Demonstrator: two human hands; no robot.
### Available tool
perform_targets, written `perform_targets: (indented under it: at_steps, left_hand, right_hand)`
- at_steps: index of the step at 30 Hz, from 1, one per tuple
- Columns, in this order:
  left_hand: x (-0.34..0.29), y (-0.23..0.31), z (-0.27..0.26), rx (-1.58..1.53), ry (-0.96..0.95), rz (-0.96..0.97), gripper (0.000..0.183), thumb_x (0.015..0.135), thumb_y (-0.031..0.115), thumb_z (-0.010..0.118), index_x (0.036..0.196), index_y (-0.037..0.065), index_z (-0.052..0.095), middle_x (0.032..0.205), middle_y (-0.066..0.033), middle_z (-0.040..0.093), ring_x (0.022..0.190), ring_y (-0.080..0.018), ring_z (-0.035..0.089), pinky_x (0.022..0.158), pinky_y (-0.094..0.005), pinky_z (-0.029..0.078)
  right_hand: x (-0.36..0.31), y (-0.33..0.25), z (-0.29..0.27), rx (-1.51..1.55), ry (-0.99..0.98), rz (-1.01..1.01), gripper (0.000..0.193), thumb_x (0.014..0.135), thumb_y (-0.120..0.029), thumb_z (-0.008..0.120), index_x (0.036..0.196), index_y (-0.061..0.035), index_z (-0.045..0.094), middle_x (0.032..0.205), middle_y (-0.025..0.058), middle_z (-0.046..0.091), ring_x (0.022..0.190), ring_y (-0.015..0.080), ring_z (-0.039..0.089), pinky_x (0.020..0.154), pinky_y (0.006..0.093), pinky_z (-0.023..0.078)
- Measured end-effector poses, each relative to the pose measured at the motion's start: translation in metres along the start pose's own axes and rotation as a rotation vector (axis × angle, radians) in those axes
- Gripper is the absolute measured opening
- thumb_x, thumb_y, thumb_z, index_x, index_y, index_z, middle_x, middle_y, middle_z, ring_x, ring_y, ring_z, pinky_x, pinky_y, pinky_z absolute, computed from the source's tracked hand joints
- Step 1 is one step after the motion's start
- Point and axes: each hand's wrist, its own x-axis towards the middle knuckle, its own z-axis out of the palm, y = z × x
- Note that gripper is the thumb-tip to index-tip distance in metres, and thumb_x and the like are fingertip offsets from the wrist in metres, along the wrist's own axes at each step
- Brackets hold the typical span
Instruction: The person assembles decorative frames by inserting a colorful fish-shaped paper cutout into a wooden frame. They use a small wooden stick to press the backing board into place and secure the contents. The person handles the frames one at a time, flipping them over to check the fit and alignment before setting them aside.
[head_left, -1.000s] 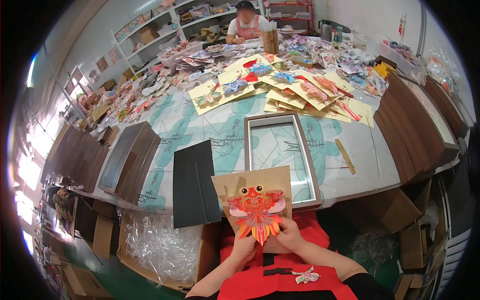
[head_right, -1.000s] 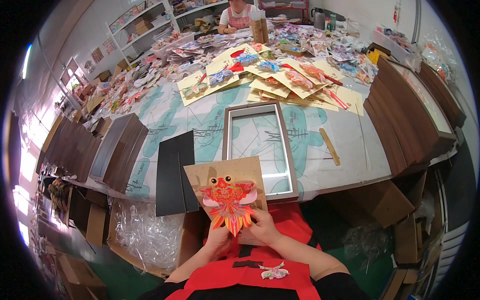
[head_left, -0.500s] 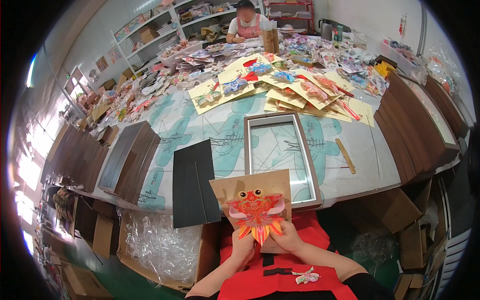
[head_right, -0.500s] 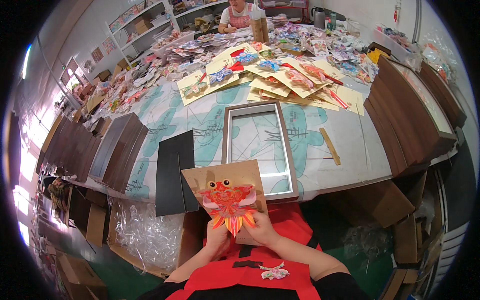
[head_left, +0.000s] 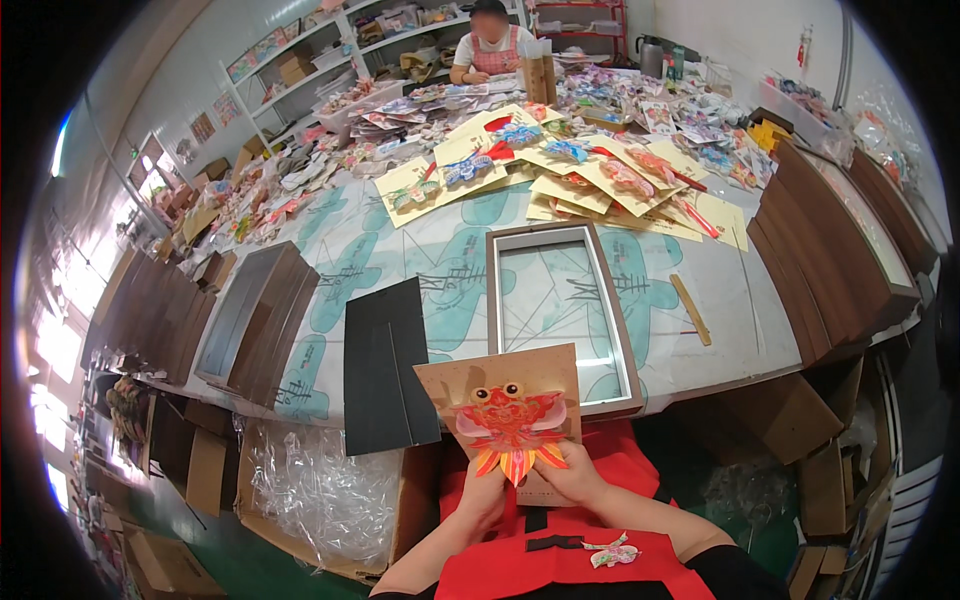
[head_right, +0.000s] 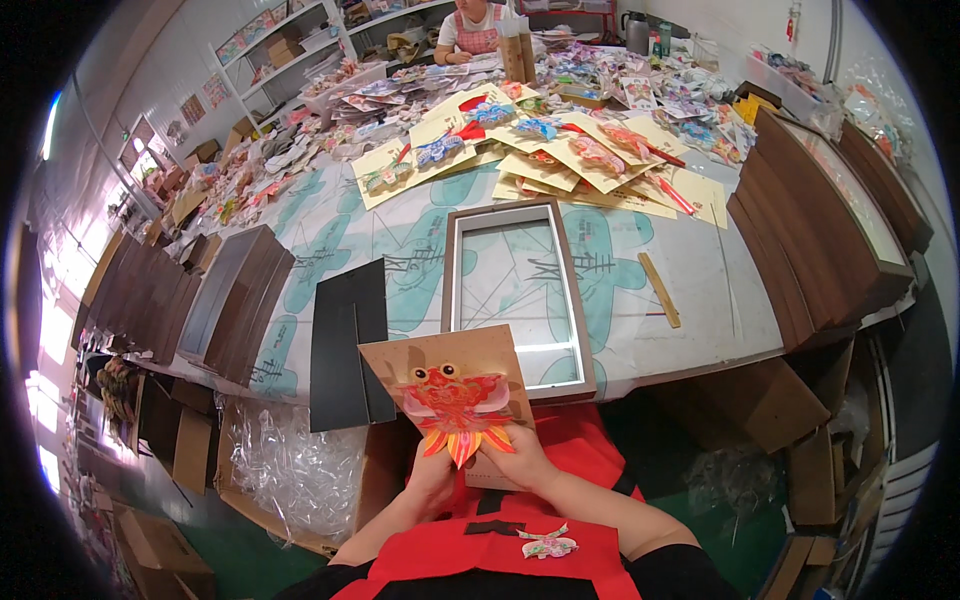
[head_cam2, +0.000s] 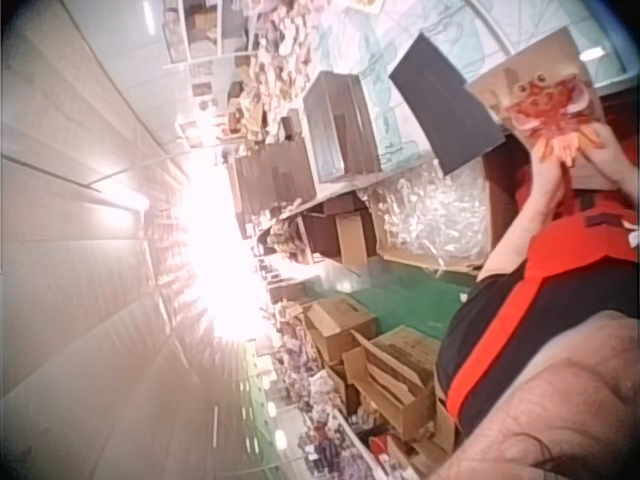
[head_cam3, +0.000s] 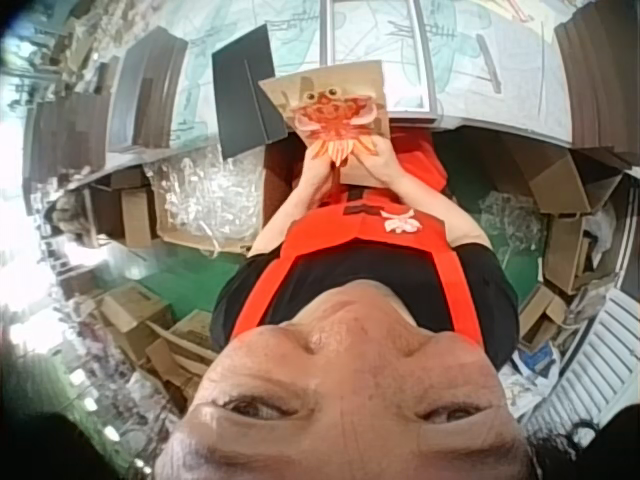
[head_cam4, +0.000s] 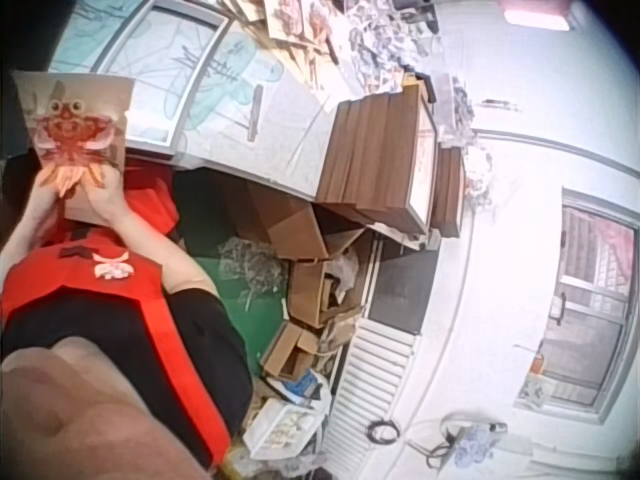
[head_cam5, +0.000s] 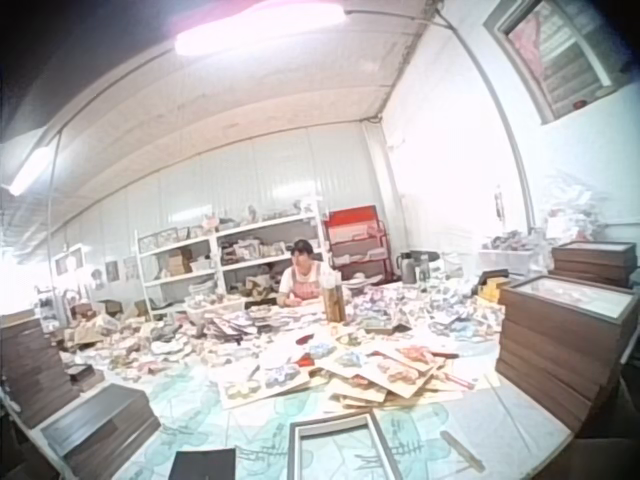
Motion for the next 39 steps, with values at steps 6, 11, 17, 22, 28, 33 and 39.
perform_targets:
  at_steps: [6,11,17,22,28,33,39]
  left_hand:
    - [-0.003,0.022,0.011,-0.137,-0.063,-0.193,0.018,0.086,0.007,0.06,0.103,0.003,0.056,0.076,-0.0027,0.06,0.057,-0.0082,0.056,0.045,-0.0194,0.042]
    - [0.003,0.013,-0.011,-0.145,-0.164,-0.331,0.021,0.087,0.007,0.058,0.106,-0.001,0.055,0.074,-0.0043,0.06,0.048,-0.0069,0.052,0.039,-0.018,0.038]
    - [-0.002,0.023,0.001,-0.07,-0.214,-0.347,0.034,0.087,0.008,0.059,0.118,-0.004,0.051,0.08,-0.0074,0.062,0.05,-0.0076,0.053,0.04,-0.0179,0.039]
    - [-0.005,0.016,0.0,-0.087,-0.146,-0.311,0.029,0.089,0.009,0.057,0.116,-0.002,0.052,0.087,-0.0081,0.062,0.061,-0.0101,0.058,0.043,-0.0191,0.043]
    - [0.0,0.019,-0.011,-0.017,-0.325,-0.341,0.02,0.091,0.009,0.054,0.107,-0.002,0.055,0.081,-0.0073,0.06,0.06,-0.0099,0.056,0.041,-0.0201,0.04]
    - [0.0,0.013,-0.016,0.063,-0.35,-0.363,0.017,0.091,0.01,0.054,0.104,-0.001,0.055,0.076,-0.0064,0.057,0.056,-0.0113,0.052,0.041,-0.0213,0.037]
    - [-0.01,0.008,-0.017,-0.063,-0.458,-0.459,0.018,0.092,0.025,0.058,0.098,0.009,0.052,0.077,-0.0054,0.052,0.061,-0.0112,0.046,0.046,-0.0207,0.034]
  right_hand:
    - [0.006,-0.003,-0.001,0.085,-0.032,-0.19,0.021,0.089,-0.007,0.059,0.108,-0.0009,0.063,0.082,-0.0004,0.061,0.068,0.0051,0.052,0.057,0.0214,0.041]
    - [0.006,-0.018,-0.005,0.409,-0.117,0.379,0.021,0.089,-0.008,0.058,0.109,-0.0043,0.063,0.075,-0.0023,0.054,0.059,0.0038,0.042,0.05,0.0195,0.032]
    - [0.009,0.005,-0.011,0.499,-0.214,0.358,0.024,0.085,-0.011,0.066,0.107,-0.0039,0.061,0.084,-0.0017,0.058,0.063,0.004,0.046,0.051,0.0195,0.034]
    - [0.009,-0.001,-0.008,0.613,-0.172,0.447,0.028,0.083,-0.012,0.069,0.107,-0.0026,0.06,0.089,0.0009,0.06,0.067,0.0068,0.051,0.054,0.021,0.039]
    - [0.009,-0.003,-0.017,0.637,-0.291,0.424,0.023,0.086,-0.016,0.066,0.105,-0.0035,0.064,0.09,0.0027,0.065,0.069,0.007,0.055,0.057,0.0197,0.041]
    - [0.008,0.011,-0.017,0.67,-0.31,0.398,0.02,0.087,-0.016,0.065,0.104,-0.0043,0.065,0.092,0.0032,0.066,0.071,0.0062,0.057,0.056,0.0184,0.04]
    - [0.013,-0.001,-0.015,0.878,-0.073,0.226,0.026,0.083,-0.021,0.07,0.104,-0.0055,0.065,0.094,0.0016,0.065,0.075,0.0083,0.06,0.058,0.0209,0.045]
